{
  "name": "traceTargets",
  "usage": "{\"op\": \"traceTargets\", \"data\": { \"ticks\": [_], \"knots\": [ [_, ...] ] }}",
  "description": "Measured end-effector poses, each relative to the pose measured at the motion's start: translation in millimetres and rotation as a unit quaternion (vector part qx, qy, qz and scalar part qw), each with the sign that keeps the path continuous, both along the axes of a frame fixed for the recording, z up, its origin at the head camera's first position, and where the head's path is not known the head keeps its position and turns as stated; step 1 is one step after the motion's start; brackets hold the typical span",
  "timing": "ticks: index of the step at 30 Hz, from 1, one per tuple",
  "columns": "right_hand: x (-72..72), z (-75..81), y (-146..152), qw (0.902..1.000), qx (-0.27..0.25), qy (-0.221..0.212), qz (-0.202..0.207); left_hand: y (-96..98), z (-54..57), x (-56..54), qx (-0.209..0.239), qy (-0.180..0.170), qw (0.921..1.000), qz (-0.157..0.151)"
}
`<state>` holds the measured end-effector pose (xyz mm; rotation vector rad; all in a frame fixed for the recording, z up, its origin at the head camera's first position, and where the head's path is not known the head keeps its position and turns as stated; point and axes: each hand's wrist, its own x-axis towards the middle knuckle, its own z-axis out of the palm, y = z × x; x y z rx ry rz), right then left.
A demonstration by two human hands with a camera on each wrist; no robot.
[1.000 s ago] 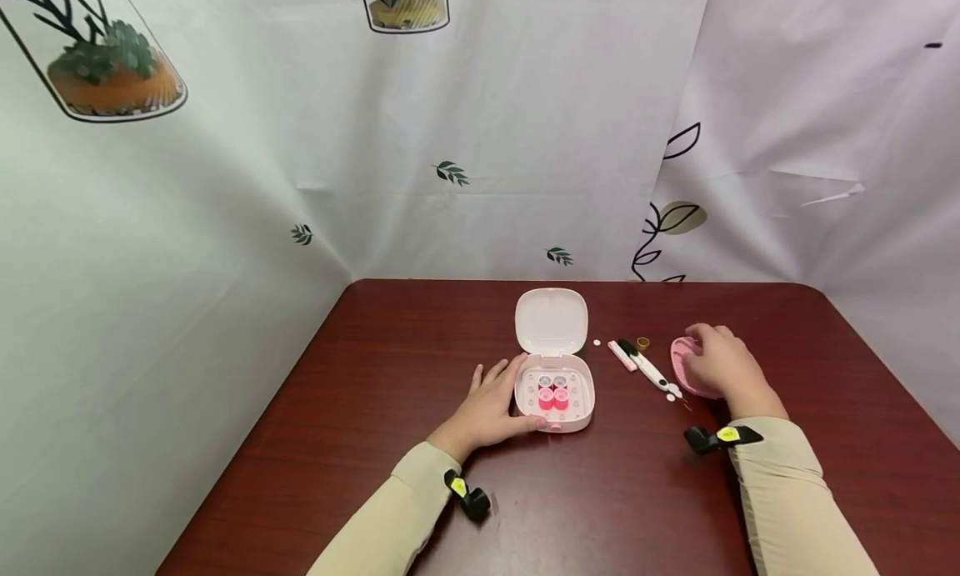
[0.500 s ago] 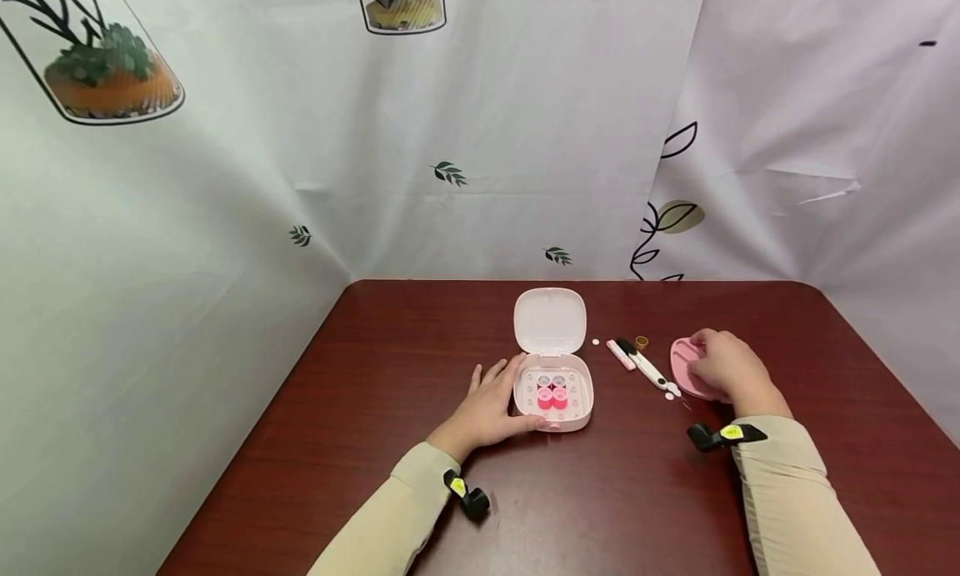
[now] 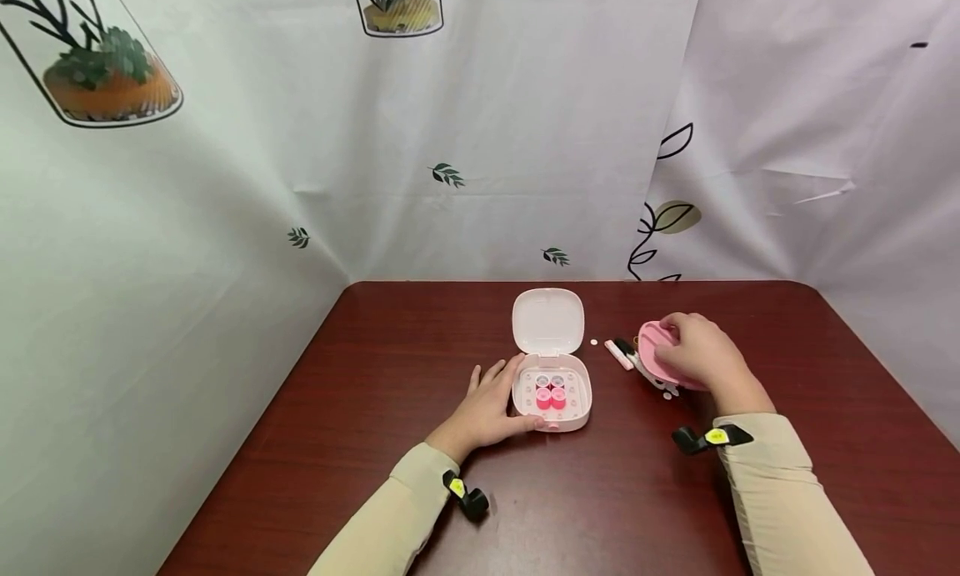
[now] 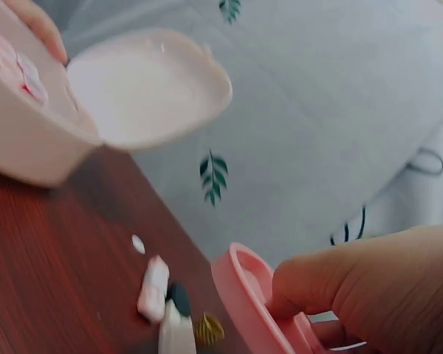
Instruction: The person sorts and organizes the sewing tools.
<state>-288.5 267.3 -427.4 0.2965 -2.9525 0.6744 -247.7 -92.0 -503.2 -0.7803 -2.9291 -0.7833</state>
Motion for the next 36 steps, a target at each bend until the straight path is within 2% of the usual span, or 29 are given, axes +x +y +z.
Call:
{"op": "traceTargets", "data": {
  "ticks": [6,15,24,33,36],
  "knots": [
    [5.9,8.3,-21.6,0.9990,-0.009,0.020,0.040,-0.9,-0.9,-0.3,0.000,-0.004,1.0000,0.001],
    [9.5,9.1,-45.1,0.9946,-0.006,0.037,0.097,-0.4,-2.4,-2.9,-0.003,-0.006,1.0000,0.007],
    [11.7,1.7,-58.5,0.9923,-0.005,0.033,0.119,-1.1,-1.1,-0.9,-0.005,-0.004,1.0000,0.004],
    [11.8,-10.7,-71.0,0.9886,0.012,0.007,0.150,-1.1,-0.4,-0.7,-0.007,-0.009,0.9999,0.003],
    [11.2,-15.4,-74.4,0.9865,0.010,0.015,0.162,-0.8,-0.3,-1.2,-0.011,-0.011,0.9999,0.004]
  ]
}}
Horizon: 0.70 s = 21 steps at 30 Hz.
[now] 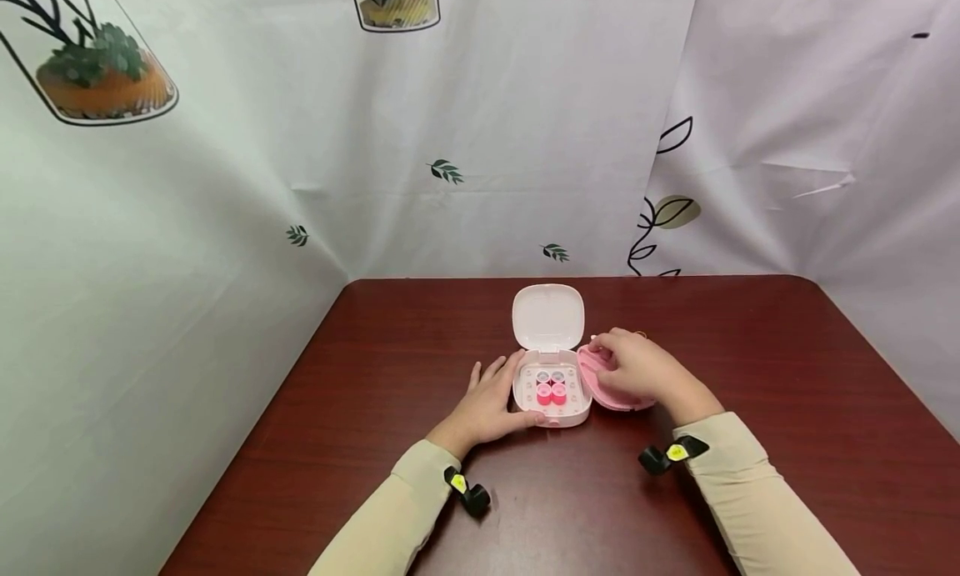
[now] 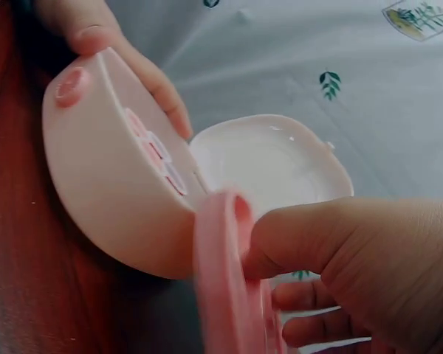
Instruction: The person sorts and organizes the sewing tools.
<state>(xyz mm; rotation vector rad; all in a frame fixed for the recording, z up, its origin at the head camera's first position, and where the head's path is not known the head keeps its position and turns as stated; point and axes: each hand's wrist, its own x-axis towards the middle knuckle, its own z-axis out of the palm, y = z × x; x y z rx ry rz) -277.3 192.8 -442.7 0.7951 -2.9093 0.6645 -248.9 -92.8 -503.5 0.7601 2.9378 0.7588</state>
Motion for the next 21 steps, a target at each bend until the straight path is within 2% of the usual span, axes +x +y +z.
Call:
{"op": "traceTargets", "data": {
  "ticks": [6,15,21],
  "knots": [
    [-1.0,-5.5,-3.2,0.9996,-0.015,0.007,0.022,0.2,-0.1,-0.9,0.003,0.003,1.0000,-0.002],
    [0.6,-6.8,-2.3,0.9994,-0.021,0.024,0.009,0.9,0.4,-0.5,-0.002,0.011,0.9999,-0.001],
    [0.6,-5.5,-1.8,0.9998,-0.013,0.013,0.005,1.0,0.0,-1.1,0.002,0.015,0.9999,0.000]
  ]
}}
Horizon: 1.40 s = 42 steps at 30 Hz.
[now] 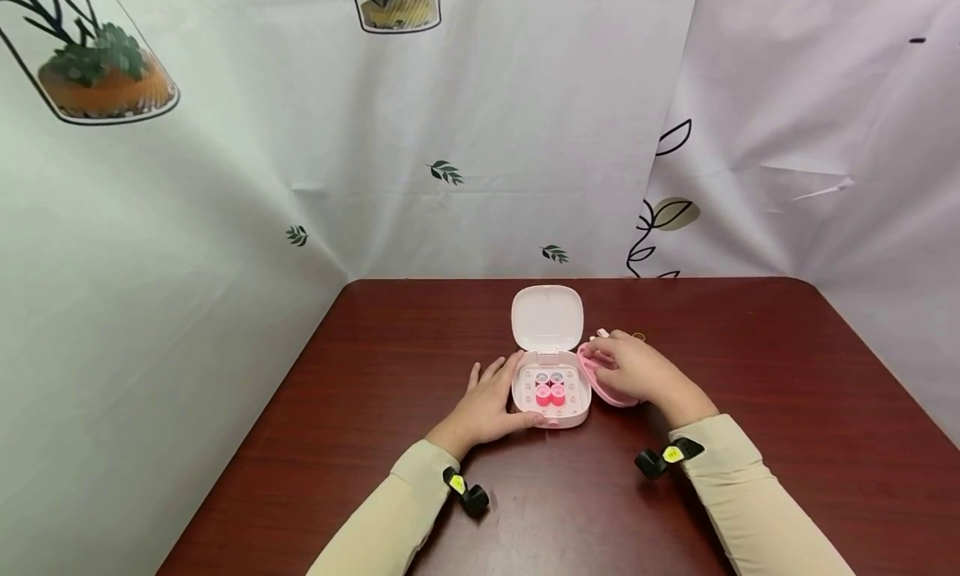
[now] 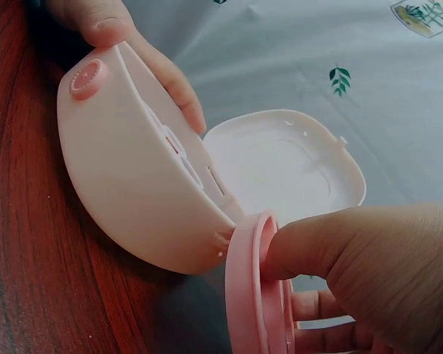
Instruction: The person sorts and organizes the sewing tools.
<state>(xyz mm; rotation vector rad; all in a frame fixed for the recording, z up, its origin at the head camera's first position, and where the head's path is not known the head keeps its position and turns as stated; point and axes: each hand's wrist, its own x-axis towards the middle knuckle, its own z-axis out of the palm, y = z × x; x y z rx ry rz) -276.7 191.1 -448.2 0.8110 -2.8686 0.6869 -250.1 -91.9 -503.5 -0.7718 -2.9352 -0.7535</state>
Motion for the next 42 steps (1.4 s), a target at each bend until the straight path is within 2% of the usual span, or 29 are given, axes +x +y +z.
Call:
{"op": "traceTargets", "data": {
  "ticks": [9,14,19,24,30,42],
  "knots": [
    [3.0,-1.2,-14.0,0.9993,0.008,0.035,0.005,-1.9,-0.2,1.5,0.000,-0.008,1.0000,0.002],
    [5.2,-5.5,-27.8,0.9966,0.009,0.081,0.012,-1.9,-1.1,1.1,0.000,-0.008,1.0000,0.002],
    [9.9,-10.9,-44.0,0.9942,0.017,0.106,-0.007,-1.5,-1.0,1.3,-0.002,-0.010,0.9999,0.005],
    [13.5,-13.8,-60.0,0.9928,0.017,0.116,-0.025,-1.2,-0.8,1.4,-0.006,-0.009,0.9999,0.007],
    [16.3,-14.7,-76.0,0.9922,0.017,0.120,-0.028,-0.6,-1.0,1.6,-0.012,-0.004,0.9999,0.003],
    [16.5,-14.7,-82.5,0.9933,-0.003,0.114,-0.021,0.2,0.1,2.4,-0.007,0.000,1.0000,0.006]
  ]
}}
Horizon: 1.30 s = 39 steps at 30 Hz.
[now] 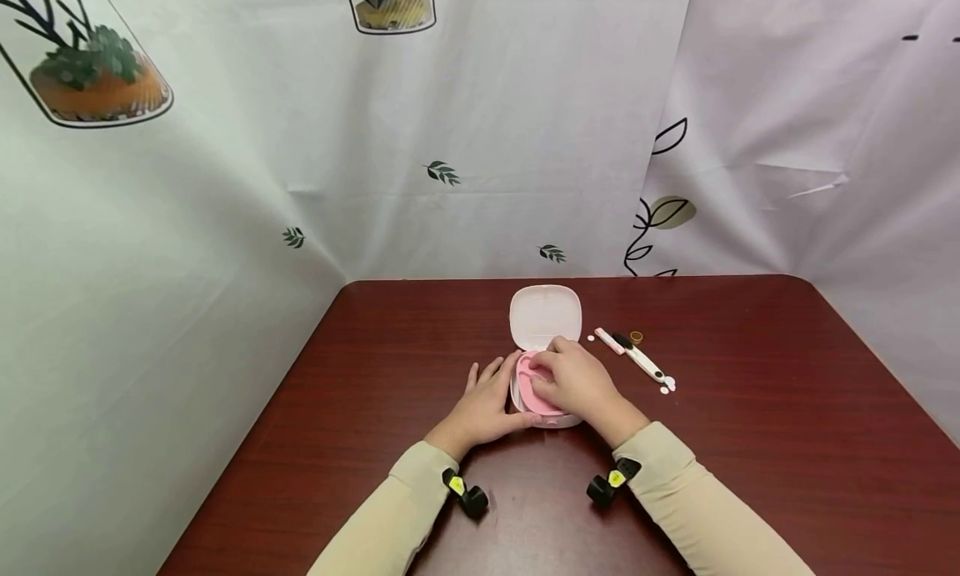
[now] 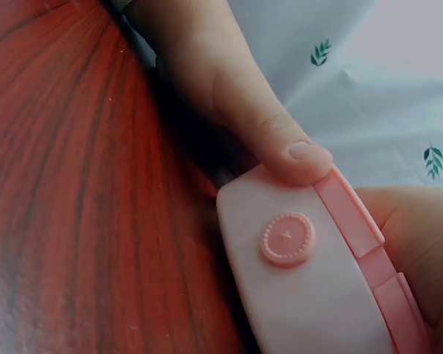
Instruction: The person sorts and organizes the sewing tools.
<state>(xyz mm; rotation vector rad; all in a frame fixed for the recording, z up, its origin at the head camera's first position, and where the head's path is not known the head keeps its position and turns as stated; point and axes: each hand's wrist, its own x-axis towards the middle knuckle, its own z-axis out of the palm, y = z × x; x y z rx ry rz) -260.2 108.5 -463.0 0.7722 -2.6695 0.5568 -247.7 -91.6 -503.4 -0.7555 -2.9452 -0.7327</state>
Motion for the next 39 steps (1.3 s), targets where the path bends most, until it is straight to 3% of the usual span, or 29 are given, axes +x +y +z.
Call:
{"op": "traceTargets", "data": {
  "ticks": [39],
  "knots": [
    [0.2,1.6,-7.8,0.9999,0.002,0.015,0.000,-0.7,-4.1,-1.4,-0.012,0.007,0.9999,-0.001]
  ]
}}
